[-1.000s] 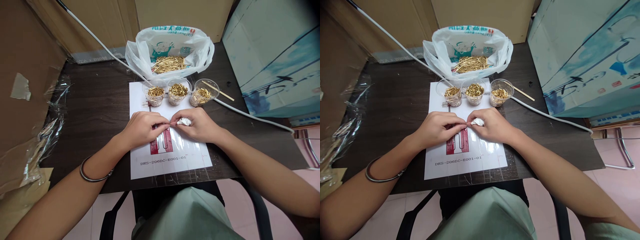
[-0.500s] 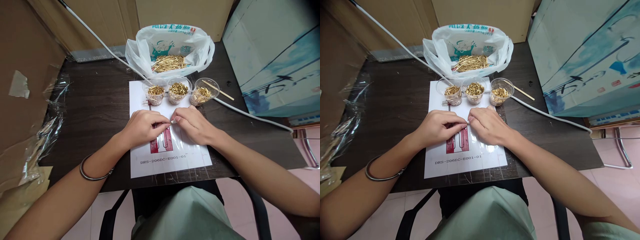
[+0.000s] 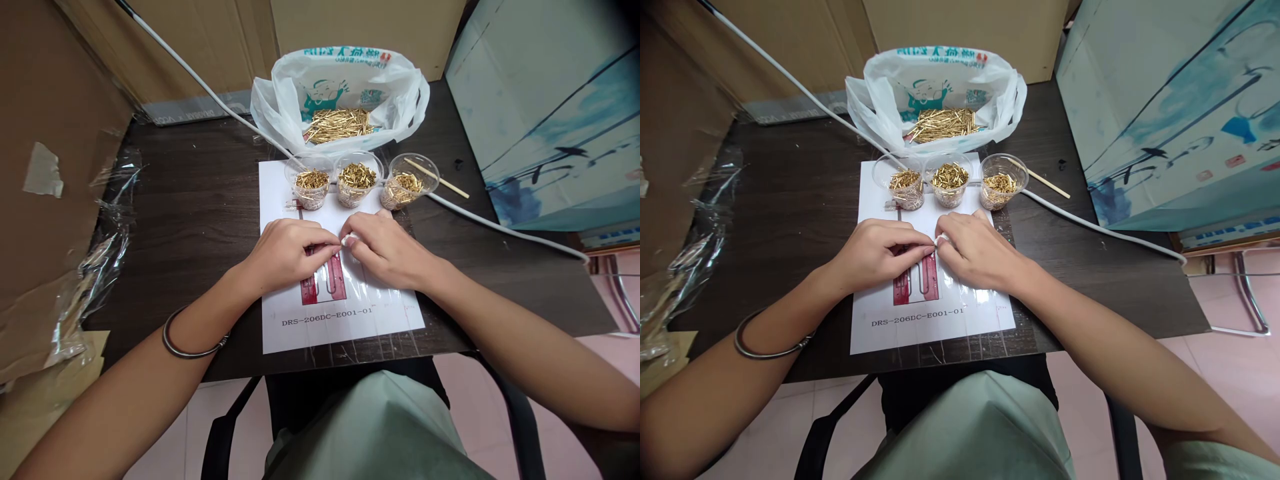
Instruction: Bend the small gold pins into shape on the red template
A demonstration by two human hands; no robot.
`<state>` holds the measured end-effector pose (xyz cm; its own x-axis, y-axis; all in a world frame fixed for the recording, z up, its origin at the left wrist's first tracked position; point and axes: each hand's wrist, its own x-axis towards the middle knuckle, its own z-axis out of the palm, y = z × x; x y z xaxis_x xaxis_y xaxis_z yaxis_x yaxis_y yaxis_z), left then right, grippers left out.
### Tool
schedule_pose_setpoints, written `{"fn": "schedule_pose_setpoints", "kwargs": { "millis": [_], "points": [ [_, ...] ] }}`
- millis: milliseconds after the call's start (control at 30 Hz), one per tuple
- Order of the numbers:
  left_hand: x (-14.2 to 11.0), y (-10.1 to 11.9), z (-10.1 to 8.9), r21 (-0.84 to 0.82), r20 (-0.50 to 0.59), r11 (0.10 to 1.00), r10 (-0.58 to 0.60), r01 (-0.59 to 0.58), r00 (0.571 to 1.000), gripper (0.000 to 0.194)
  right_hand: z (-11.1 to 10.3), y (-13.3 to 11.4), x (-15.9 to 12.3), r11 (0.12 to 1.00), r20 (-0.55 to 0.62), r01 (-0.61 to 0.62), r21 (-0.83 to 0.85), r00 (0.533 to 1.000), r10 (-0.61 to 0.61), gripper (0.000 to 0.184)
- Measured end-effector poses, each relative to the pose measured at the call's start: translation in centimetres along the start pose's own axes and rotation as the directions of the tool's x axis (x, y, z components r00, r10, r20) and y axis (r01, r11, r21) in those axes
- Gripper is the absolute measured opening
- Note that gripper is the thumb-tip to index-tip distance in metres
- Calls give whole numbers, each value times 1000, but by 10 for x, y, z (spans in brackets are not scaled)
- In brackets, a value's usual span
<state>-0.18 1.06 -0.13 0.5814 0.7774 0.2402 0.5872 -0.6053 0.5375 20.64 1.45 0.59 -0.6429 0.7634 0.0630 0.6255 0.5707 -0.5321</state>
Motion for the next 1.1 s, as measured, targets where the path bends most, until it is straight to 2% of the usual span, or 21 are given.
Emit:
{"fn": "schedule_pose_setpoints", "kwargs": {
  "millis": [367, 900, 1100],
  "points": [
    [0, 1, 0, 3, -5, 1000, -7, 7, 1000, 19, -2, 0, -2, 999, 19, 24, 32, 1000, -25, 13],
    [0, 2, -1, 0, 9, 1000, -13, 13, 1000, 19, -2, 4, -2, 996, 46, 89, 23, 995, -90, 25],
    [2, 2, -1, -17, 25, 1000, -18, 18, 1000, 20, -2, 3, -1, 988, 26, 116, -98, 993, -114, 22]
  ]
}}
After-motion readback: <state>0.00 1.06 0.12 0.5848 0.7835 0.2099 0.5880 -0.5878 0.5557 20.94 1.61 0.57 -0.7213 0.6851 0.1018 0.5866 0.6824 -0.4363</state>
